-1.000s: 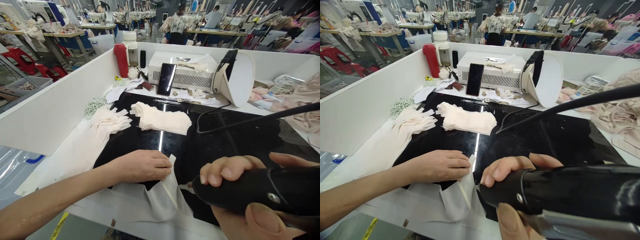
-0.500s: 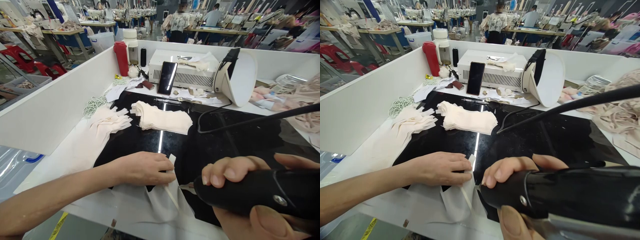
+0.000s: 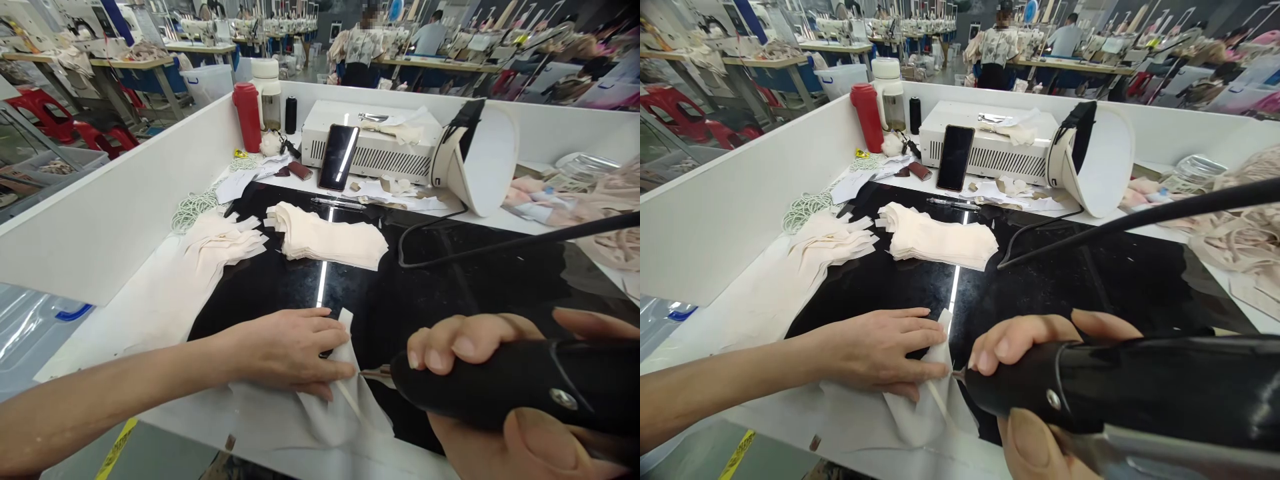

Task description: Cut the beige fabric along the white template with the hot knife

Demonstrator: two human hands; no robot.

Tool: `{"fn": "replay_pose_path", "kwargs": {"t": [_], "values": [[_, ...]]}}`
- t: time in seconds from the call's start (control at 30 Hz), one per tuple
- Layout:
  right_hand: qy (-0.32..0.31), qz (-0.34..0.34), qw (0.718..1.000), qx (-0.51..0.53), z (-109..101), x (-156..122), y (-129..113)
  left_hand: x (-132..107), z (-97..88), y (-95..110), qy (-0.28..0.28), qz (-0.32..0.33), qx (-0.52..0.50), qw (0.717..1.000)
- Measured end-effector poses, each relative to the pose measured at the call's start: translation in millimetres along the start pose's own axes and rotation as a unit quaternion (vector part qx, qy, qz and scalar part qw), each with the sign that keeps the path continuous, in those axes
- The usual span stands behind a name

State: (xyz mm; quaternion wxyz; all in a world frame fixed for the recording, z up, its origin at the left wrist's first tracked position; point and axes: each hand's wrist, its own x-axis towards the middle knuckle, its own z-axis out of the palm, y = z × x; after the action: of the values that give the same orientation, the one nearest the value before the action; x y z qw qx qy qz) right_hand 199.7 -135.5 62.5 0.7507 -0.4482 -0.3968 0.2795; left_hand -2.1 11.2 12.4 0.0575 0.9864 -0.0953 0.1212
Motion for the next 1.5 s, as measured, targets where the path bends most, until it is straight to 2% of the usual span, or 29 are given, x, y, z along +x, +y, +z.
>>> {"fn": "replay_pose_path", "kwargs": {"t": [0.13, 0.27, 0.4, 0.67, 0.83, 1.27, 1.5], "values": [[0.050, -0.053, 0.996, 0.046, 10.4, 2.9, 7.0, 0.0, 2.9, 0.8, 0.000, -0.003, -0.003, 1.000], [0.091, -0.062, 0.992, 0.057, 21.9, 8.4, 11.7, 0.5, 5.0, 1.0, 0.003, -0.007, -0.009, 1.000], [0.076, -0.093, 0.992, 0.043, 27.8, 13.2, 10.5, 0.7, 4.5, 1.8, 0.001, -0.012, -0.020, 1.000], [0.075, -0.100, 0.991, 0.044, 29.6, 21.3, 13.9, 0.1, 5.8, 2.6, 0.005, -0.020, -0.018, 1.000], [0.067, -0.127, 0.989, 0.036, 30.5, 26.2, 19.9, -1.5, 10.8, 1.5, 0.015, -0.022, -0.029, 0.999], [0.073, -0.132, 0.988, 0.018, 33.1, 32.9, 25.0, -2.8, 17.0, -0.3, 0.049, -0.020, -0.043, 0.998], [0.064, -0.134, 0.989, -0.008, 25.6, 36.7, 25.7, -4.8, 14.4, -0.6, 0.030, -0.050, -0.064, 0.996]]}}
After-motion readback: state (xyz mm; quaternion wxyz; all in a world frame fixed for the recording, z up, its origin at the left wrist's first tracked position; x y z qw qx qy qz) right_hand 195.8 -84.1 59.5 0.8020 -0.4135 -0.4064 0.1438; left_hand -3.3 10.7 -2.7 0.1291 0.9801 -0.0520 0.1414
